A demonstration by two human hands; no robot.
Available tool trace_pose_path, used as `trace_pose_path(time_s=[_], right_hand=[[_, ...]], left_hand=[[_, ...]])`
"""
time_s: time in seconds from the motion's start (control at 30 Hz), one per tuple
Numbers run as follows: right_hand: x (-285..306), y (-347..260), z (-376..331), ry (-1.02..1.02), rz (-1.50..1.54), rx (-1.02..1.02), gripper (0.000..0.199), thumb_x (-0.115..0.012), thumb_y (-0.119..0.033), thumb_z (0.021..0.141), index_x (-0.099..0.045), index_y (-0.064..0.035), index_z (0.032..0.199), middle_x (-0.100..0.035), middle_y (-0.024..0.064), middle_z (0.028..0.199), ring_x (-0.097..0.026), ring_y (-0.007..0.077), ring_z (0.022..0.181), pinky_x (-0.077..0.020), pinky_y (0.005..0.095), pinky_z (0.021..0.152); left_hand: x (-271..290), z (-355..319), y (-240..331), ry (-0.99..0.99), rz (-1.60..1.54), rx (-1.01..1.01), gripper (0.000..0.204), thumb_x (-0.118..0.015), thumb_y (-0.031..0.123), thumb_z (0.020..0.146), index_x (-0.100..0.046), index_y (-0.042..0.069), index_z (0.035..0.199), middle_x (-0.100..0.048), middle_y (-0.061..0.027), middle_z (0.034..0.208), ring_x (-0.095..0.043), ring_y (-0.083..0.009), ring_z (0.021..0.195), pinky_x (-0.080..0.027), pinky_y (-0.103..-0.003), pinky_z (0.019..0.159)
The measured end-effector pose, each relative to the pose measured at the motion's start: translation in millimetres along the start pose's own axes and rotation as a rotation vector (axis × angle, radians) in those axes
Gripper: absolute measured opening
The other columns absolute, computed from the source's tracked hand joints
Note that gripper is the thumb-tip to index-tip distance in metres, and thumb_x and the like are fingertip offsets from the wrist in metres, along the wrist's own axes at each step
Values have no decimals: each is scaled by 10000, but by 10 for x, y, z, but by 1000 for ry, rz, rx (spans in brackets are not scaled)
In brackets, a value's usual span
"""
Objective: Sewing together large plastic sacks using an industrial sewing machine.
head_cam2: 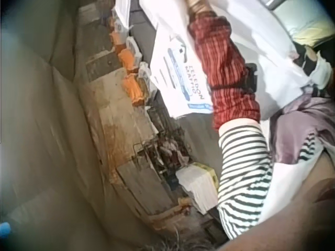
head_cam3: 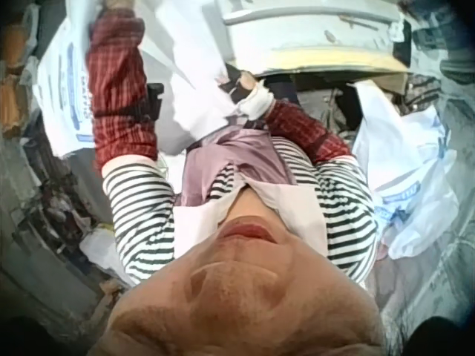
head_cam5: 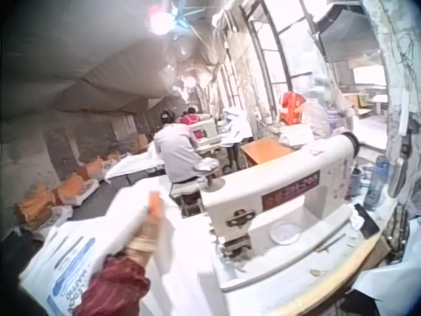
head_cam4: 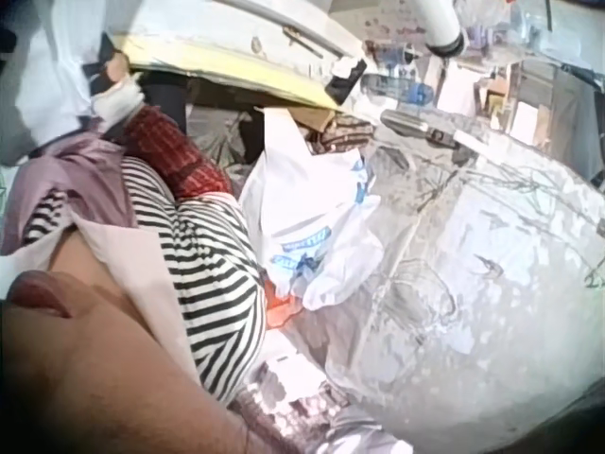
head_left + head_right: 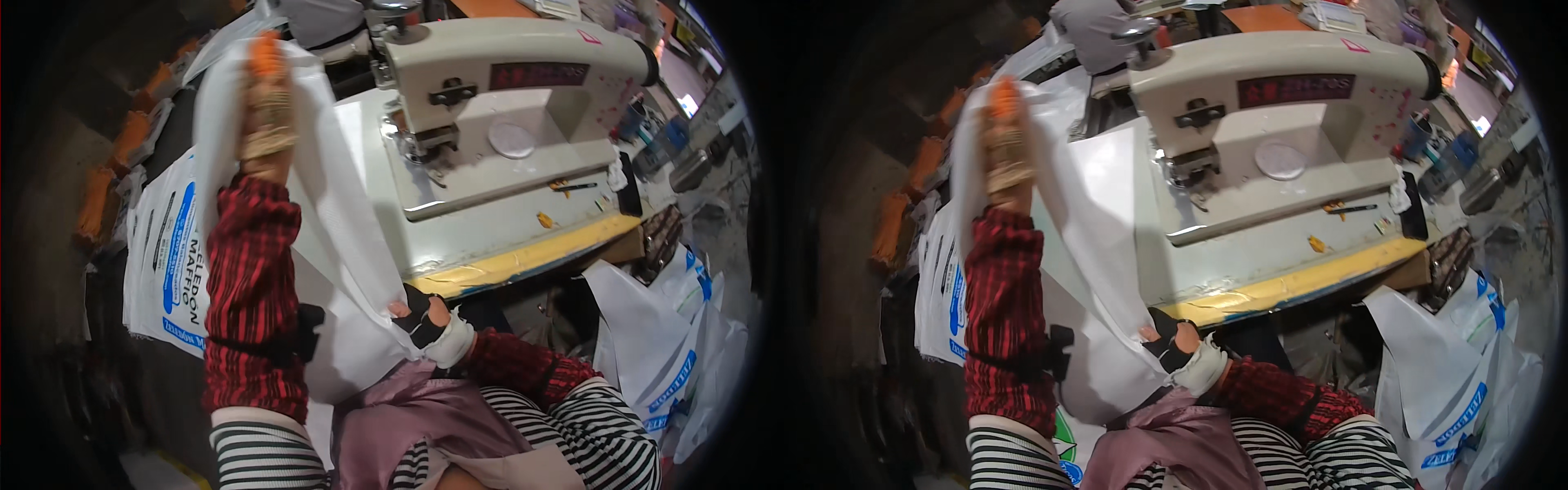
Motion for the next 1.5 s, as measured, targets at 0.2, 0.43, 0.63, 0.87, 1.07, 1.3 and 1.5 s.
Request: trace_pose_path(time_s=[0.2, 0.43, 0.63, 0.87, 1.07, 1.3, 1.5], right_hand=[[610, 958, -708, 145, 552, -18, 407, -479, -124, 850, -425, 1, 1234, -562, 125, 1112, -511, 189, 1049, -411, 302, 859], [833, 1449, -1359, -12, -332, -275, 336, -539, -232, 809, -533, -75, 1106, -554, 154, 932, -510, 259, 908, -413, 346, 771], [362, 1066, -488, -702, -896, -455, 208, -503, -212, 712, -671, -120, 794, -656, 88, 807, -625, 245, 809, -427, 450, 761], [653, 974, 593, -366, -938, -569, 487, -542, -215, 737, -444, -27, 1176, -622, 163, 954, -619, 305, 861, -479, 465, 698], [592, 299, 720, -784, -1185, 5, 255, -473, -265, 799, -607, -124, 963, -653, 73, 915, -606, 241, 823, -453, 367, 767], [496, 485, -116, -569, -846, -584, 446, -508, -295, 766, -535, -47, 1137, -523, 223, 1132, -528, 286, 1059, -419, 367, 877], [622, 422, 69, -203, -858, -344, 395, -439, -329, 753, -610, -61, 987, -613, 207, 989, -592, 360, 931, -431, 428, 832]], left_hand=[[-1406, -1241, -1364, -801, 480, 102, 478, -391, 448, 866, -476, 133, 1215, -485, -130, 1226, -435, -310, 1153, -353, -371, 957], [-2034, -2007, -1984, -789, 240, 697, 592, -278, 515, 891, -349, 101, 1309, -408, -122, 1314, -392, -309, 1204, -334, -351, 982], [-1786, -1341, -1871, -1082, 964, 268, 478, -395, 368, 867, -373, 122, 1276, -373, -148, 1335, -360, -272, 1233, -323, -352, 993], [-1231, -2110, -1069, -2041, 741, 390, 281, -446, 212, 867, -574, 78, 1078, -600, -96, 1044, -589, -222, 901, -457, -330, 819], [-1174, -2789, 770, -1907, -506, 1074, 361, -561, 233, 817, -546, 9, 1100, -614, -81, 1004, -554, -117, 936, -454, -293, 807], [-1263, -3515, 1855, -2397, -87, -116, 400, -514, 390, 784, -629, 21, 891, -620, -180, 859, -589, -343, 813, -474, -386, 694], [-560, -2385, 1034, -2092, 860, -36, 350, -608, 442, 700, -637, 98, 641, -596, -131, 639, -595, -328, 648, -475, -379, 586]])
Point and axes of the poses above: each hand's wrist, its own z-axis towards the middle knuckle, its own x-axis out of the back of the hand, y = z × x, the point moved 9 cm from there along z, towards the middle knuckle
